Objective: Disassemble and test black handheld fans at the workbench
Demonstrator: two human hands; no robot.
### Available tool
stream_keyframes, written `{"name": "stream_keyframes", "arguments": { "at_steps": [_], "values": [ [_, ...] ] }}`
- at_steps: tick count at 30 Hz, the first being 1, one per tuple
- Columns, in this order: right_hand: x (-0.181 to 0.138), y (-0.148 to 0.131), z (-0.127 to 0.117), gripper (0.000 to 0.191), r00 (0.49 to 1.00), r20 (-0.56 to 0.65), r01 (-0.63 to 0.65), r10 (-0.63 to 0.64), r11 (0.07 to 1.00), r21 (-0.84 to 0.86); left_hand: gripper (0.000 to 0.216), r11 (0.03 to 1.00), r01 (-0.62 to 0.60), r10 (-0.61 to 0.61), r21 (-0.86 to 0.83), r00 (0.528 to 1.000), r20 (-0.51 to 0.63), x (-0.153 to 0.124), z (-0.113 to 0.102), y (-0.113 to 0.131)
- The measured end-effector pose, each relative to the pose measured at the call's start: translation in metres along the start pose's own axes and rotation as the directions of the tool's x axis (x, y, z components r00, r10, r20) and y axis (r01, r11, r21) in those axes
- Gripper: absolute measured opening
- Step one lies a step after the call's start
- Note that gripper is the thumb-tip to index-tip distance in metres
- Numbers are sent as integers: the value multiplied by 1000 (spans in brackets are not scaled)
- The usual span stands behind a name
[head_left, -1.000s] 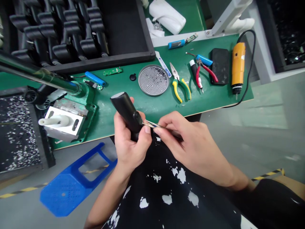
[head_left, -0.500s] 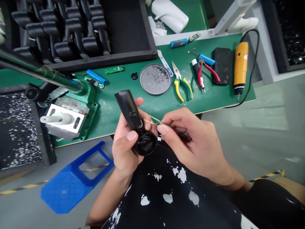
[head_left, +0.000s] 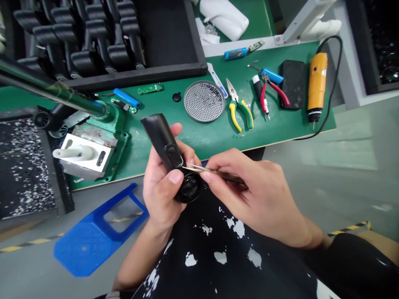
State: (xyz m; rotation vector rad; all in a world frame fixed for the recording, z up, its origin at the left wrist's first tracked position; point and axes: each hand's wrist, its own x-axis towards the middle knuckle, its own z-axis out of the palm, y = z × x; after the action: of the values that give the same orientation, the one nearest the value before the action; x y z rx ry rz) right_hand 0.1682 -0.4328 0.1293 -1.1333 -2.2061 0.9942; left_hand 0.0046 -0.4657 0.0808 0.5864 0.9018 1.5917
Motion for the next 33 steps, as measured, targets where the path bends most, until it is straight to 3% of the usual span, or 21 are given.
{"name": "stream_keyframes", "arguments": {
  "at_steps": [9,18,26,33],
  "values": [
    [1,-4,-2,11,1000,-17,-4,4,1000,-18,52,999,-18,18,37,1000,-5,-1,0,1],
    [0,-8,-4,9,999,29,-40,42,996,-80,50,960,-82,94,269,995,-30,-6,-5,-2],
    [7,-10,-14,16,981,185,-2,52,966,-259,55,822,-189,210,538,978,23,-10,-16,-12],
    [9,3,-15,8,952,305,124,-9,925,-360,57,753,-170,173,636,983,58,-11,-28,-17]
  ]
}}
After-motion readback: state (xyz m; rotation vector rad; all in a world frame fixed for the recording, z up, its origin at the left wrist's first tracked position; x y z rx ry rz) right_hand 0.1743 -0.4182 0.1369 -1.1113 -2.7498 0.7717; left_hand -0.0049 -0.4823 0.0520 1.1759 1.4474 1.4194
